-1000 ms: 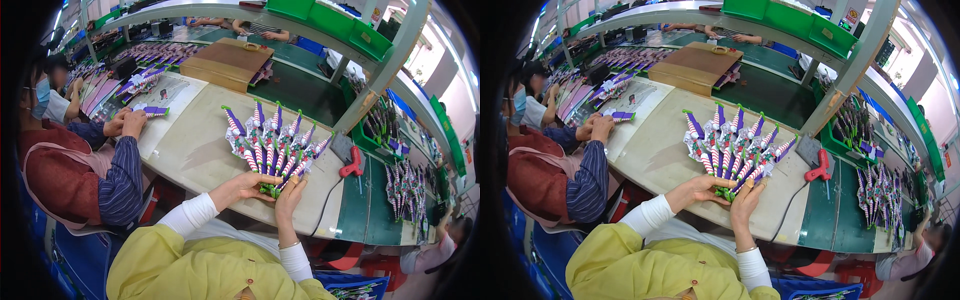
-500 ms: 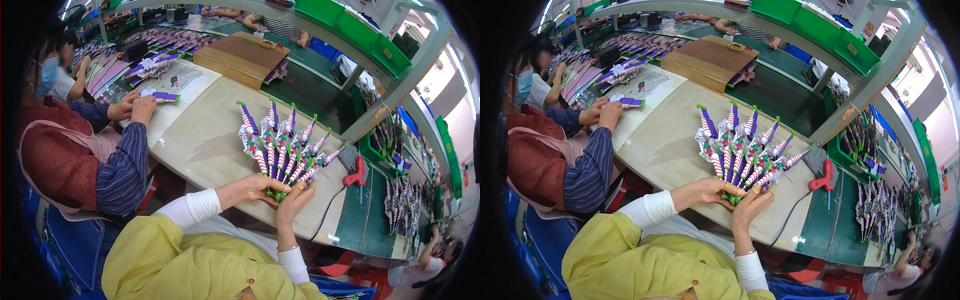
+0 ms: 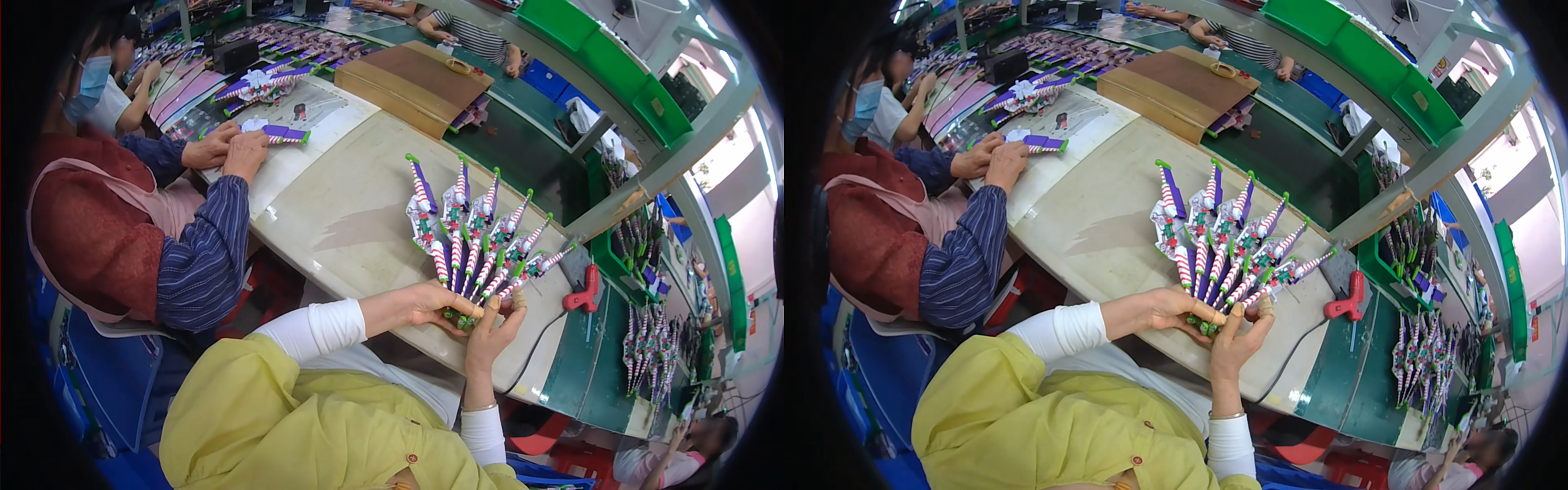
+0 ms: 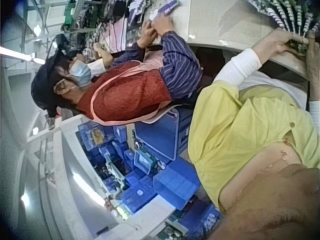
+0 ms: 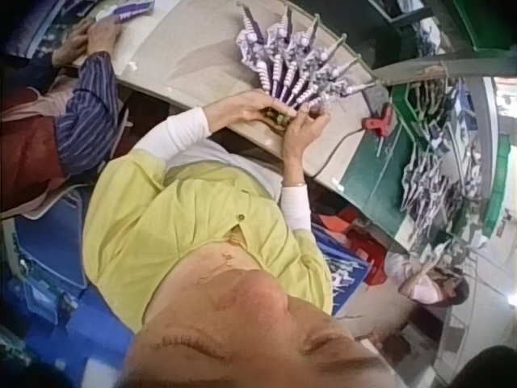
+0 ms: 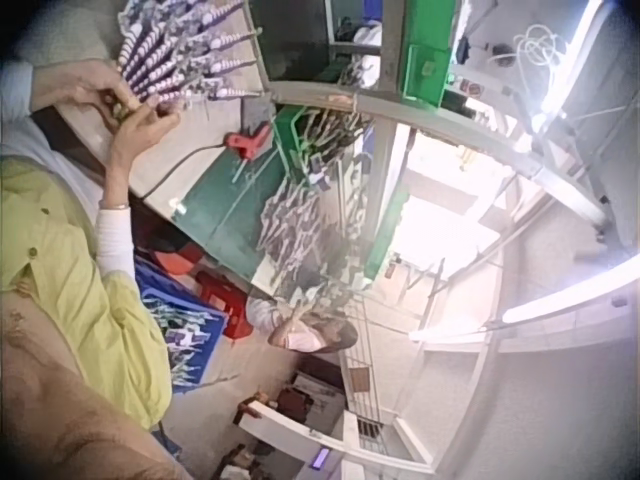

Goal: Assembling and glueing plastic and paper toy airplane wings in a factory setting.

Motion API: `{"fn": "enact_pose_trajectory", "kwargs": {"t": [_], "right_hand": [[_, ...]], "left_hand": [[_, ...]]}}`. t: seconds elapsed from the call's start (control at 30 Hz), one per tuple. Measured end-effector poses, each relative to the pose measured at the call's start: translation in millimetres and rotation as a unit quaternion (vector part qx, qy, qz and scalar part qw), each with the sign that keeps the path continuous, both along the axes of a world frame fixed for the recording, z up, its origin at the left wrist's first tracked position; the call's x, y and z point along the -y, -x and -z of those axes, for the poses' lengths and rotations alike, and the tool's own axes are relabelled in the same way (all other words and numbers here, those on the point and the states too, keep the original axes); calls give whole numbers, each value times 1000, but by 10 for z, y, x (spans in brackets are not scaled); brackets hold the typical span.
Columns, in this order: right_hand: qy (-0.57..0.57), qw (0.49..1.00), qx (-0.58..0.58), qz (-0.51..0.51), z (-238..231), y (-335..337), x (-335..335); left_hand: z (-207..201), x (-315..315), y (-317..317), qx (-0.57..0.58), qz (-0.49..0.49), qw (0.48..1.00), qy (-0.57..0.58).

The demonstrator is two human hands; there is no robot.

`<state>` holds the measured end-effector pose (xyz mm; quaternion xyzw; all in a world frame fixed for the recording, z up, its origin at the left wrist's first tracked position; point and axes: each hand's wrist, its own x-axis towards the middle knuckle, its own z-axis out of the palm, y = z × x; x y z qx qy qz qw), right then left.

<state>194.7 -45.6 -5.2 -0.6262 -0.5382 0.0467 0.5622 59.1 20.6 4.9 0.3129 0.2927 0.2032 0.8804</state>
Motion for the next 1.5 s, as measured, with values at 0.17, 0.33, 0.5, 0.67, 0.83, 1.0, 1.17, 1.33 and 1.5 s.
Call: {"fn": "enact_pose_trajectory", "kwargs": {"t": [0.17,0.33,0.5,0.67,0.83,1.0,1.17,1.33,1.5], "right_hand": [[-22,1000,-12,-6,33,17,-45],[-27,999,40,12,73,26,-52],[-25,996,80,5,82,-22,-16],[-17,997,81,-4,68,-13,-25],[-38,989,140,8,112,-51,-36],[-6,996,91,-6,-39,-35,23],[11,972,154,-177,-575,82,-69],[80,893,302,-324,-774,338,-494],[95,887,292,-344,-762,425,-624]], "left_hand": [[-19,5,6,1,-1,1000,-8],[42,-18,24,16,19,999,-20],[48,11,-21,-6,0,1000,-16],[18,29,-10,-5,-7,1000,-21],[-25,42,2,24,-1,999,-40],[56,9,-6,6,4,1000,-29],[145,28,-45,22,-23,999,-43],[25,50,-34,9,-38,999,-30],[134,7,-69,13,12,998,-55]]}}
